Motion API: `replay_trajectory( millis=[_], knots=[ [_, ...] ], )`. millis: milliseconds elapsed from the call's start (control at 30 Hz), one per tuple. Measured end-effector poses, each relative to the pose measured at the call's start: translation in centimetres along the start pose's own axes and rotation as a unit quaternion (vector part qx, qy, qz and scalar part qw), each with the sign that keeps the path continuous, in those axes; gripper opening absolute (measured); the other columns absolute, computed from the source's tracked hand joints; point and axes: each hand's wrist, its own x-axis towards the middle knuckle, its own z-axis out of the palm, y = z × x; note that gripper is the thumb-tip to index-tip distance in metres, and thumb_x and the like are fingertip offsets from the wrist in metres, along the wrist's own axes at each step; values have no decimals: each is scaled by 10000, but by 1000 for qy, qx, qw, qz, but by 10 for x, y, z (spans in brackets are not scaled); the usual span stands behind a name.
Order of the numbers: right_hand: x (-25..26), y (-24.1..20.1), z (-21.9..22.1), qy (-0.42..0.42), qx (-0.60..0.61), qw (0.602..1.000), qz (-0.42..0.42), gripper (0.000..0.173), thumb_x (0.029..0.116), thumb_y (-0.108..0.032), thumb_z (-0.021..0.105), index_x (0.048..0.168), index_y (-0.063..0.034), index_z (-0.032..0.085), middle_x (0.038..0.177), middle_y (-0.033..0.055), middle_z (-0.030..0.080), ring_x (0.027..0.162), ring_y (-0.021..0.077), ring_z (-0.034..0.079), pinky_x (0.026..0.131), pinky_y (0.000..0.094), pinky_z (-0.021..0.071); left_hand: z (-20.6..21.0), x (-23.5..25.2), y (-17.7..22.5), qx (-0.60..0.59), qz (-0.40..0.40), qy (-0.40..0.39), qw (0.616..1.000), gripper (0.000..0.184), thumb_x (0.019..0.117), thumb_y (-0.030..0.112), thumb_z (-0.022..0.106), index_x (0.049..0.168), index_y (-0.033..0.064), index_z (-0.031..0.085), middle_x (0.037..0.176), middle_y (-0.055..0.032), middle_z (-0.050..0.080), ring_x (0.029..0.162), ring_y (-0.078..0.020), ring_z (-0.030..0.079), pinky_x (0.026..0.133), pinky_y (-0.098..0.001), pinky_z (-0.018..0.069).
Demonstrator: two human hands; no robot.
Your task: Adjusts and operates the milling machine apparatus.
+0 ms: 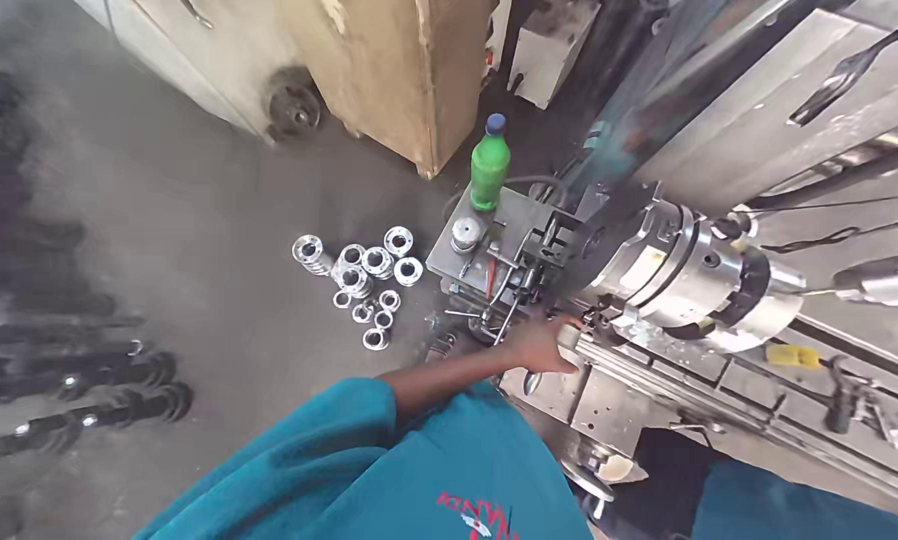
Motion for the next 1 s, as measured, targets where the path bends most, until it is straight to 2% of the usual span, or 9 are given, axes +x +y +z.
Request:
replay_trajectory(
  millis=[67,133,200,267,367,467,567,833,1000],
  knots=[
    [17,13,-4,-5,-23,999,-37,354,1074,-20,433,1362,163,527,1296,338,609,1129,338,632,1012,417,478,1,1,0,4,-3,4,1000,878,718,572,834,1488,422,439,1480,-238,465,1094,-412,652,840,-653,550],
    [21,29,3,45,-10,991,-125,333,1058,-28,463,1271,203,573,1163,371,648,995,348,670,912,405,529,0,1,2,6,-8,0,1000,890,719,576,837,1495,427,429,1495,-237,452,1098,-412,652,843,-656,549],
    [4,2,-3,8,6,999,-44,347,1069,-18,447,1339,185,524,1263,359,608,1077,340,633,976,409,488,0,1,3,6,-10,-1,1000,894,713,569,842,1494,425,433,1503,-224,453,1112,-407,648,853,-657,545],
    [8,-1,-1,5,-7,1000,11,347,1071,-38,457,1349,151,540,1275,326,620,1108,337,632,987,433,485,-1,-1,1,0,-8,8,1000,878,716,544,850,1488,410,452,1523,-200,445,1121,-390,651,868,-650,547],
    [61,57,-2,-27,-25,999,-1,349,1078,-79,482,1360,114,555,1288,301,626,1144,348,623,1020,474,468,1,-1,2,-7,-5,9,1000,908,709,530,874,1500,389,452,1534,-211,437,1178,-405,627,926,-651,533],
    [124,134,10,41,13,997,-59,268,1034,-109,581,1206,78,670,1070,259,703,944,332,670,890,514,527,6,6,7,18,-18,3,1000,950,674,591,870,1501,405,439,1530,-199,439,1229,-386,599,965,-623,523],
    [123,129,18,41,36,998,-25,271,1035,-128,581,1218,49,674,1065,237,702,937,321,664,886,517,522,2,6,1,34,-16,26,999,951,647,602,867,1484,399,462,1518,-156,468,1238,-347,602,962,-585,542],
    [115,124,16,43,21,999,-2,283,1034,-170,594,1215,29,685,1066,228,716,984,353,675,918,561,510,6,8,-1,44,11,40,998,949,645,585,879,1476,361,480,1538,-160,449,1293,-339,565,997,-555,526],
    [112,127,16,52,25,998,8,263,1024,-166,608,1205,0,703,1056,208,728,991,347,683,928,564,508,7,6,-1,38,19,48,998,960,644,572,891,1481,346,478,1474,-164,508,1230,-323,602,989,-532,531]
  ],
)
